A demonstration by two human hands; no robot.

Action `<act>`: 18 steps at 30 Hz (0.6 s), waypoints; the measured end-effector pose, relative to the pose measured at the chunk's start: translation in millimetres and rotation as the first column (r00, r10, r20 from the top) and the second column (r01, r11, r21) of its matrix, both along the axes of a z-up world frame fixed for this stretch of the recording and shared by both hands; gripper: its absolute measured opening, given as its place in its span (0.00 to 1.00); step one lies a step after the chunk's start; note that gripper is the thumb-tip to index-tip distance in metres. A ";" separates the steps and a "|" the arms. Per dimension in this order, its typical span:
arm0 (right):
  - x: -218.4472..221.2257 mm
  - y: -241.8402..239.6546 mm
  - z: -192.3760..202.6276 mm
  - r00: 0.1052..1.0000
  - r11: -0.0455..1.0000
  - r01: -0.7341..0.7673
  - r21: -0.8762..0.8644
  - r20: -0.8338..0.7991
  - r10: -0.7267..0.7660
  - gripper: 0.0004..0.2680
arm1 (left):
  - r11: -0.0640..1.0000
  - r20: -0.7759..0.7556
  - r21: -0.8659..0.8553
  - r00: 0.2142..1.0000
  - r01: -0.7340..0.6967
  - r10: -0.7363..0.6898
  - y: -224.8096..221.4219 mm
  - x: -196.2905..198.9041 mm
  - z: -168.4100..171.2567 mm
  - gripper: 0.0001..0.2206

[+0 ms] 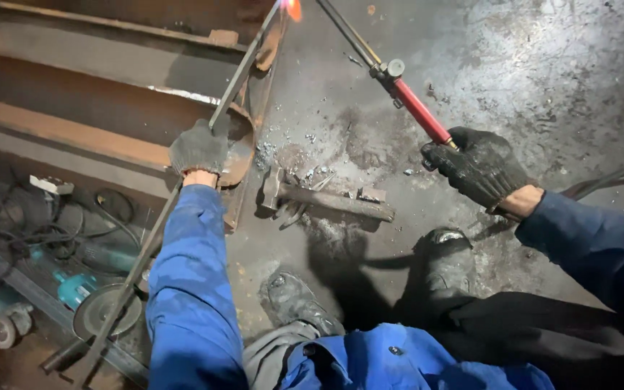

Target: The recorder uses a gas cutting torch to cut and process metal pieces on a factory floor.

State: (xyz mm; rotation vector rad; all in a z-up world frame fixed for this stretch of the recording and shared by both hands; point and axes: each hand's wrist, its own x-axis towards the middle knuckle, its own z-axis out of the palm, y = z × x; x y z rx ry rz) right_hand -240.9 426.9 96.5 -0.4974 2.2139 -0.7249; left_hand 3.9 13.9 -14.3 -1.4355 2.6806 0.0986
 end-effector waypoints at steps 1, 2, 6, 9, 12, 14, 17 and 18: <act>0.0 0.3 -0.5 1.000 1.000 -0.008 0.029 -0.007 0.009 0.17 | 1.000 0.004 0.004 1.000 -0.014 0.014 0.5 0.6 -0.8 0.19; 0.3 0.3 -1.1 1.000 0.998 -0.016 0.058 -0.014 0.017 0.17 | 1.000 0.008 0.008 1.000 -0.028 0.028 0.7 1.5 -1.8 0.19; 0.9 -2.9 7.6 1.000 0.998 0.001 0.068 -0.004 0.000 0.18 | 0.999 -0.007 0.020 0.999 -0.036 0.036 1.7 0.7 0.5 0.18; -0.5 -5.6 15.0 1.000 0.999 0.031 0.041 0.000 -0.031 0.18 | 0.998 -0.005 0.033 0.999 -0.047 0.047 2.4 -0.4 4.3 0.19; -1.5 -6.4 16.7 0.999 0.998 0.045 0.050 0.009 -0.046 0.19 | 0.998 -0.014 0.047 0.998 -0.053 0.053 0.9 1.3 1.7 0.20; -2.0 -6.4 16.6 0.993 0.997 0.067 0.024 0.093 -0.069 0.19 | 0.998 0.003 0.045 0.999 -0.041 0.041 -3.0 3.7 -7.2 0.19; -0.4 -11.8 17.9 1.000 0.995 -0.008 0.096 -0.014 0.010 0.19 | 0.996 0.012 0.067 0.998 -0.059 0.059 4.8 -2.1 10.3 0.21; 1.1 -12.0 17.6 1.000 0.995 -0.016 0.097 -0.013 0.017 0.19 | 0.995 0.012 0.068 0.998 -0.067 0.066 4.5 -1.3 10.2 0.21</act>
